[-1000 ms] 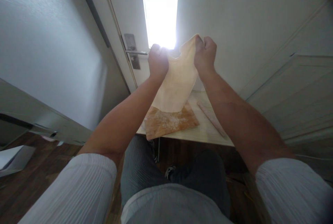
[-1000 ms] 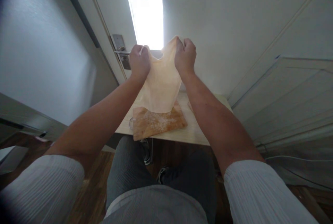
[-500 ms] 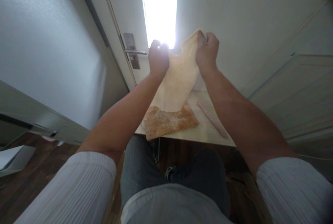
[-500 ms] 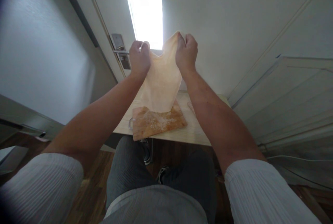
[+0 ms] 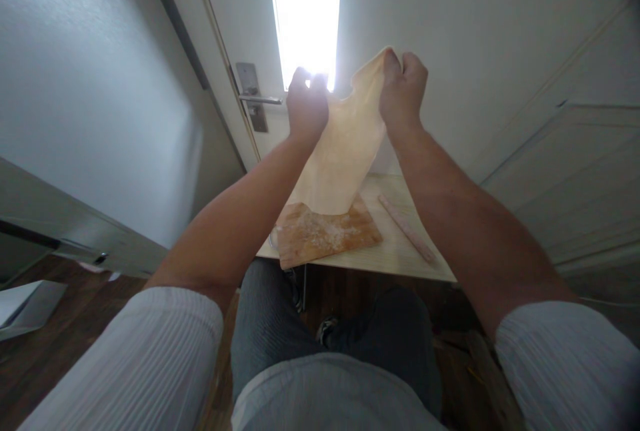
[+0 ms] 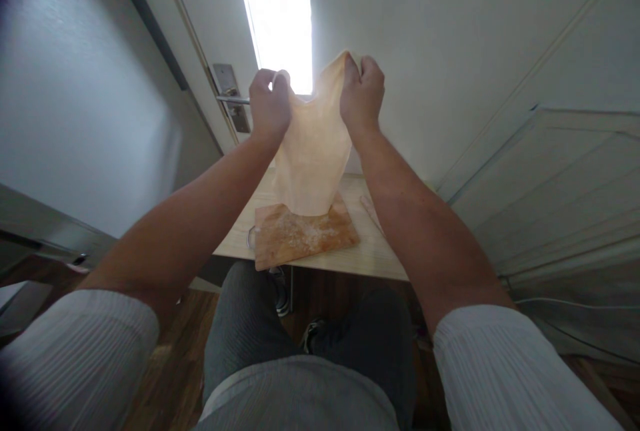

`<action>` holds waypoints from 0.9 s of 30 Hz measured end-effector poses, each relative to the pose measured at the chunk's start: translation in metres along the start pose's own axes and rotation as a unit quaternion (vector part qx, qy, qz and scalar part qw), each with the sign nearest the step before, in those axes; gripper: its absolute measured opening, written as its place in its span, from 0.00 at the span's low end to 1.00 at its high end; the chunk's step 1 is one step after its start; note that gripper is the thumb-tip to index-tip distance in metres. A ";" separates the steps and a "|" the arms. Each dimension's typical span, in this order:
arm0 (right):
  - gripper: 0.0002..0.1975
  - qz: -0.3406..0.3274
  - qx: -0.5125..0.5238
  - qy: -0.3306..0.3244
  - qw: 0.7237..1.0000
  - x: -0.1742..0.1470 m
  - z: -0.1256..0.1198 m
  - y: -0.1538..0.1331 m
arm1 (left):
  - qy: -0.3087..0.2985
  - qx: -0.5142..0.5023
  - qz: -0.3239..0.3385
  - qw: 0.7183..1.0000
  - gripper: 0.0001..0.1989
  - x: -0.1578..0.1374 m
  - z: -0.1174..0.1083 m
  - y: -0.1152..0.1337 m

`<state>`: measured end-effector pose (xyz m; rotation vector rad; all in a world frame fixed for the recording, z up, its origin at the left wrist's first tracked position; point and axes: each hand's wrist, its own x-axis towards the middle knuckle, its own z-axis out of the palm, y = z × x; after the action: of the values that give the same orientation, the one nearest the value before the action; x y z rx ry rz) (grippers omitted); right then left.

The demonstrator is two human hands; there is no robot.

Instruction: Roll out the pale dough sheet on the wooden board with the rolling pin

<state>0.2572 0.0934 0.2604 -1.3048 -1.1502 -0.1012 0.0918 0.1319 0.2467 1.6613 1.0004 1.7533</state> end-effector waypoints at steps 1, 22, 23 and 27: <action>0.24 -0.003 -0.002 0.015 1.000 0.000 0.000 -0.001 | 0.001 0.001 0.004 1.000 0.19 0.001 0.000 0.000; 0.25 0.004 0.017 0.046 0.999 0.006 -0.011 -0.020 | 0.024 0.006 0.056 0.998 0.19 0.010 0.010 0.014; 0.25 0.006 0.015 0.046 0.999 0.006 -0.011 -0.021 | 0.024 0.006 0.058 0.998 0.19 0.011 0.010 0.014; 0.24 0.007 0.018 0.045 0.999 0.012 -0.012 -0.019 | 0.024 -0.001 0.066 0.998 0.17 0.014 0.012 0.015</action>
<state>0.2581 0.0838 0.2833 -1.2639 -1.0614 -0.1258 0.1038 0.1357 0.2667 1.7261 0.9277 1.8877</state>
